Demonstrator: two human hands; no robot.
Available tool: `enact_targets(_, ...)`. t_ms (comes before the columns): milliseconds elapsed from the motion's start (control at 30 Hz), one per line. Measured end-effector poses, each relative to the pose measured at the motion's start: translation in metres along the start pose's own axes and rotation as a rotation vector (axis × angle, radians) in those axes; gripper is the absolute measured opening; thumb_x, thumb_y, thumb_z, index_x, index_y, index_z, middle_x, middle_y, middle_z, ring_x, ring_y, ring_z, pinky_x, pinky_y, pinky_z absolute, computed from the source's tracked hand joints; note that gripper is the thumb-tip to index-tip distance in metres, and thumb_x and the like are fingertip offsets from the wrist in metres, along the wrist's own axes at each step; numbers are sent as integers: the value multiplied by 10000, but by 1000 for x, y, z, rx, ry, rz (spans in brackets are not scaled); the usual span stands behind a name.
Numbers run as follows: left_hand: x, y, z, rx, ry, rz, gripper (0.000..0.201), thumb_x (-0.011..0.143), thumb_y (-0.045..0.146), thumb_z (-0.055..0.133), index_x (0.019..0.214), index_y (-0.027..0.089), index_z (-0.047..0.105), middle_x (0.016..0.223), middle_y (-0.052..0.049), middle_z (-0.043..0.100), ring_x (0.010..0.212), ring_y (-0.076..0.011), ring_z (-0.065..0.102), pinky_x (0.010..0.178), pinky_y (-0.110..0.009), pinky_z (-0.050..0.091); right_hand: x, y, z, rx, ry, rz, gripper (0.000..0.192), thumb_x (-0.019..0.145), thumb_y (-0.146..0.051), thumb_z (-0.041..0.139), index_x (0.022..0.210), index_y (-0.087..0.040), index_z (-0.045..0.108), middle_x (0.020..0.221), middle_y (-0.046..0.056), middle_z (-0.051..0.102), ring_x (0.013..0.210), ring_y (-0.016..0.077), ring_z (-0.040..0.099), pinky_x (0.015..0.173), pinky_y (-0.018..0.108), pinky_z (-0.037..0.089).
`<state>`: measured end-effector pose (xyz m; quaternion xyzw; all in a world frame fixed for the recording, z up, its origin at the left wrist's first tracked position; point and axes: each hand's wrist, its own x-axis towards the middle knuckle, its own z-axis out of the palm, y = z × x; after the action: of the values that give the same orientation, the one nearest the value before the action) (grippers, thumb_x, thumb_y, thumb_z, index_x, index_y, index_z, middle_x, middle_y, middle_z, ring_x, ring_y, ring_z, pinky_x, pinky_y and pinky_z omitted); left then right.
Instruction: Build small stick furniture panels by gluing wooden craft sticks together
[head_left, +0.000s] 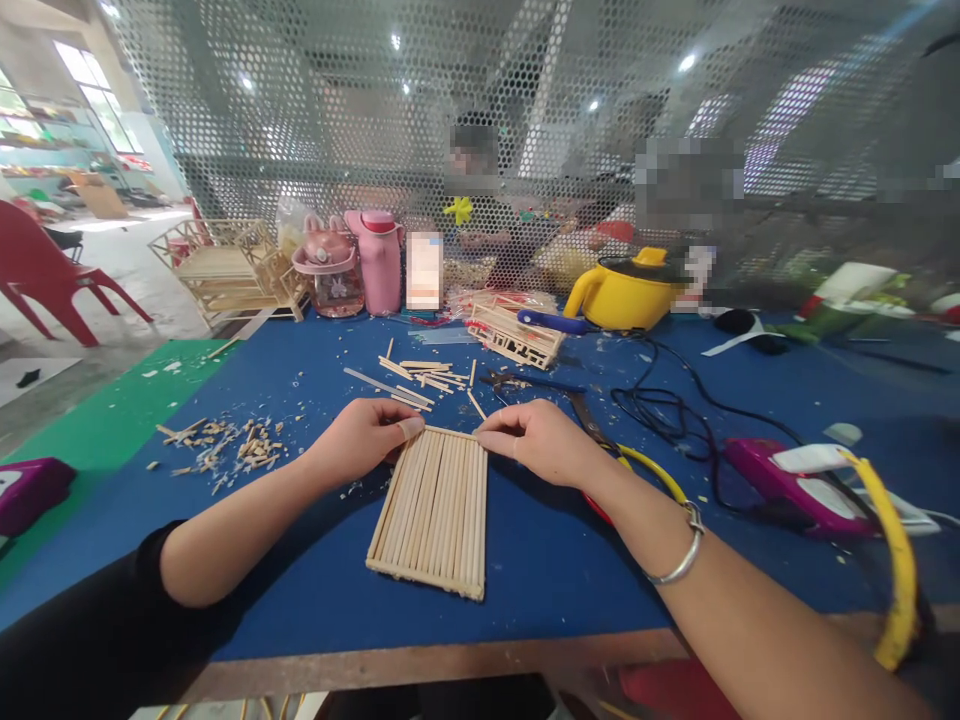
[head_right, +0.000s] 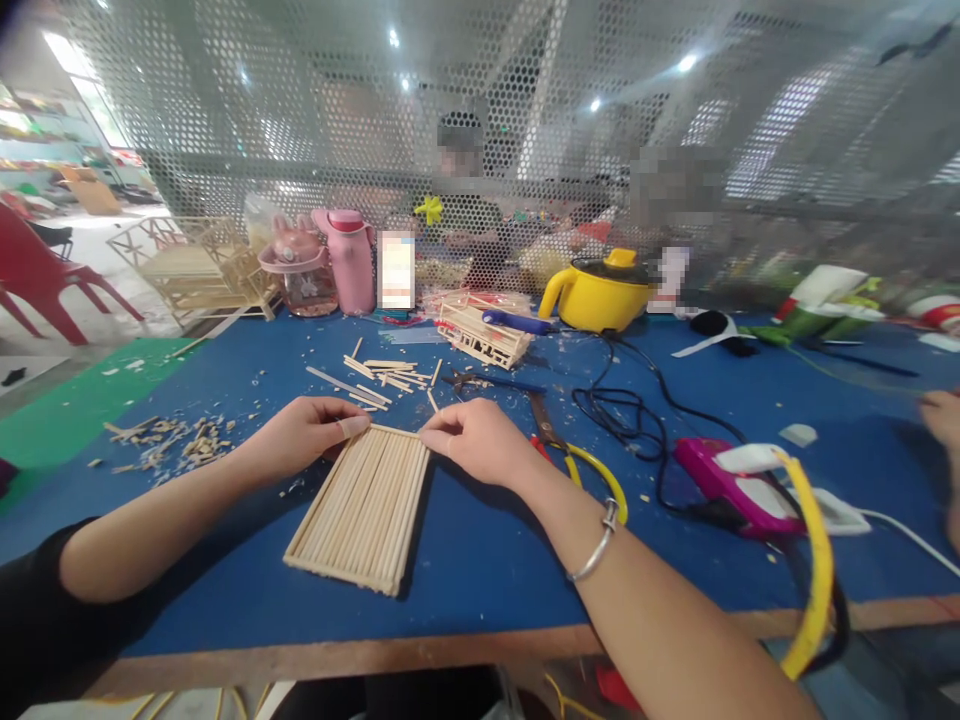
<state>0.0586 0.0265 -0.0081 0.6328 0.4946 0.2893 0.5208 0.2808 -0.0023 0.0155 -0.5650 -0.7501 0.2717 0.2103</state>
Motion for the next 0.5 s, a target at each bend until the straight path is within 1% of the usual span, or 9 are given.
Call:
enact_targets(167,-2,5,1,-112,-9,-66,292,663,413,697,746,137,652,643,9,615,545,-101,542,559,-235,443,2,2,3,54,-23,35,207,760,-321,570,768,-194,733,694,4,708,600,128,590,600,241,432)
enact_targets(300,-1,4,3,-175,-4,-97,274,654,391,718,718,134,644,626,11,616,536,-100,548,566,-238,454,2,0,4,36,5,51,202,742,-321,582,726,-189,733,664,-1,698,597,128,583,583,235,420)
enact_targets(400,0,3,5,-229,6,-126,260,680,380,701,730,135,633,629,1,630,547,-112,574,597,-258,479,1,-1,4,26,38,45,207,736,-324,580,709,-185,731,646,-1,689,602,135,579,577,238,412)
enact_targets(500,2,3,6,-291,11,-159,242,736,369,650,796,135,630,667,-18,650,602,-133,616,652,-286,507,1,-1,5,7,71,21,204,732,-316,574,695,-191,730,645,-4,687,613,141,580,573,238,400)
